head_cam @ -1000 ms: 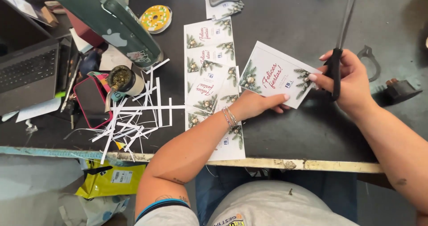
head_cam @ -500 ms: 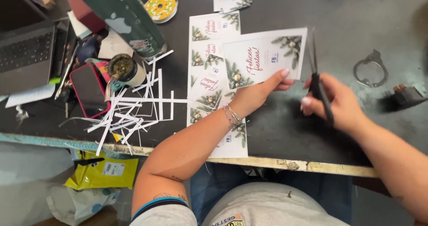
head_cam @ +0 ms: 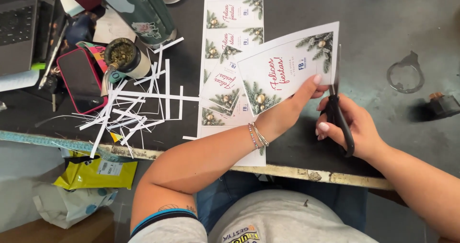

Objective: The person uses scissors to cut individual greeting cards from a printed sheet. They trim the edges of each card, place the finished cards in a pile, and continue cutting the remaining cards from the sheet.

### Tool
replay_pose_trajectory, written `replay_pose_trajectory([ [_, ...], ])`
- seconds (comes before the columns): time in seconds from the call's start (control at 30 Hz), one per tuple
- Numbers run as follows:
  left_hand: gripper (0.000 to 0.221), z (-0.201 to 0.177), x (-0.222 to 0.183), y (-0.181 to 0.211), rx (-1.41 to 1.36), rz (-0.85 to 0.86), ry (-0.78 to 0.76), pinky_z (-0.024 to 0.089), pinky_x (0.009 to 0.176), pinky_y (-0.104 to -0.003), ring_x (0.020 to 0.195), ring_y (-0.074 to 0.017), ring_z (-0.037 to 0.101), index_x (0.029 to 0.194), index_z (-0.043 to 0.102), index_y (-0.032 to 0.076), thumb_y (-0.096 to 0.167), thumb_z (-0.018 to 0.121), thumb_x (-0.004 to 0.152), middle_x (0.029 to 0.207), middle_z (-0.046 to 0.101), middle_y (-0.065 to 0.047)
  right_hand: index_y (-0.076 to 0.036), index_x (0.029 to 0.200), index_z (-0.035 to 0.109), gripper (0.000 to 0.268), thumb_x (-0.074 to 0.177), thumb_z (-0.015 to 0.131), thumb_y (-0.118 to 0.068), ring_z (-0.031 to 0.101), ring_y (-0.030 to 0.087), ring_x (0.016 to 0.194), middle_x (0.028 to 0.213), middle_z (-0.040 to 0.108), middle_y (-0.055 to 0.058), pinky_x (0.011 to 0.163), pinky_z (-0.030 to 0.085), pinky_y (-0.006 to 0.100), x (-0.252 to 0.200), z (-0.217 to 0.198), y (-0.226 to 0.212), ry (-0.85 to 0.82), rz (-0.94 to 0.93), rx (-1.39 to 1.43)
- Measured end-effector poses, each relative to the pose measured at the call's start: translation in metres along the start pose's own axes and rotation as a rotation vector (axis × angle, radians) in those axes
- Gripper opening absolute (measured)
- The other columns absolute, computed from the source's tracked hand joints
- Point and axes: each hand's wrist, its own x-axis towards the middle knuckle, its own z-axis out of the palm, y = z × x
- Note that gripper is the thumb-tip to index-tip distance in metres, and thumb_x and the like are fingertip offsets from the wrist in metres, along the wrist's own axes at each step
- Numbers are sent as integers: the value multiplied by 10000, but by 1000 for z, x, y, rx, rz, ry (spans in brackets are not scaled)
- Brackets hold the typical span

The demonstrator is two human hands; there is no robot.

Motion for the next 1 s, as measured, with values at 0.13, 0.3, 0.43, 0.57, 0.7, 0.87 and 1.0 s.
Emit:
replay_pose_trajectory([
  [0.13, 831, 4, 0, 0, -52, -31, -5, 261, 1237, -330, 1369, -165, 527, 1358, 565, 76, 679, 306, 849, 1389, 624, -70, -63, 1082, 534, 289, 891, 674, -228, 708, 183, 578, 690, 723, 67, 691, 594, 305, 0, 0, 3, -11, -30, 0],
  [0.3, 568, -1, -4, 0, -14, 392, -93, 429, 975, -264, 701, -88, 612, 658, 550, 137, 545, 351, 998, 590, 627, 4, -49, 1162, 536, 325, 904, 662, -201, 699, 199, 586, 710, 714, 102, 731, 591, 317, 1, -1, 10, -3, -55, 31],
  [0.43, 456, 2, -3, -4, -72, 386, 13, 469, 1000, -289, 829, -90, 658, 767, 601, 177, 528, 431, 1004, 716, 655, 38, -60, 1120, 530, 324, 888, 666, -239, 703, 181, 603, 704, 723, 72, 755, 580, 318, 0, 0, 5, -23, -33, 11],
  [0.57, 567, 3, -10, 5, -126, 423, -161, 480, 862, -272, 591, -118, 600, 662, 524, 122, 535, 345, 1006, 551, 582, -31, -59, 1134, 528, 323, 900, 654, -242, 701, 183, 590, 706, 722, 68, 739, 580, 315, 0, 1, 7, -17, -62, -7],
  [0.7, 511, 4, -7, 0, -152, 440, -112, 488, 820, -253, 607, -94, 590, 677, 511, 144, 520, 393, 1002, 582, 568, 1, -71, 1124, 528, 320, 897, 650, -261, 711, 172, 593, 703, 727, 48, 747, 572, 308, 0, 1, 5, -17, -63, -43],
  [0.87, 477, 4, -8, 1, -138, 463, -59, 485, 835, -258, 662, -72, 590, 688, 523, 169, 502, 407, 1009, 634, 581, 31, -57, 1135, 528, 322, 899, 647, -240, 697, 191, 581, 708, 716, 72, 719, 581, 312, 0, 1, 7, -22, -48, -13],
  [1.0, 474, 5, -2, -6, -196, 410, -119, 462, 876, -271, 715, -65, 571, 745, 523, 178, 559, 399, 997, 680, 542, 36, -27, 1195, 525, 344, 923, 628, -212, 690, 214, 580, 704, 702, 112, 696, 598, 326, -1, 2, 10, -22, -69, 22],
])
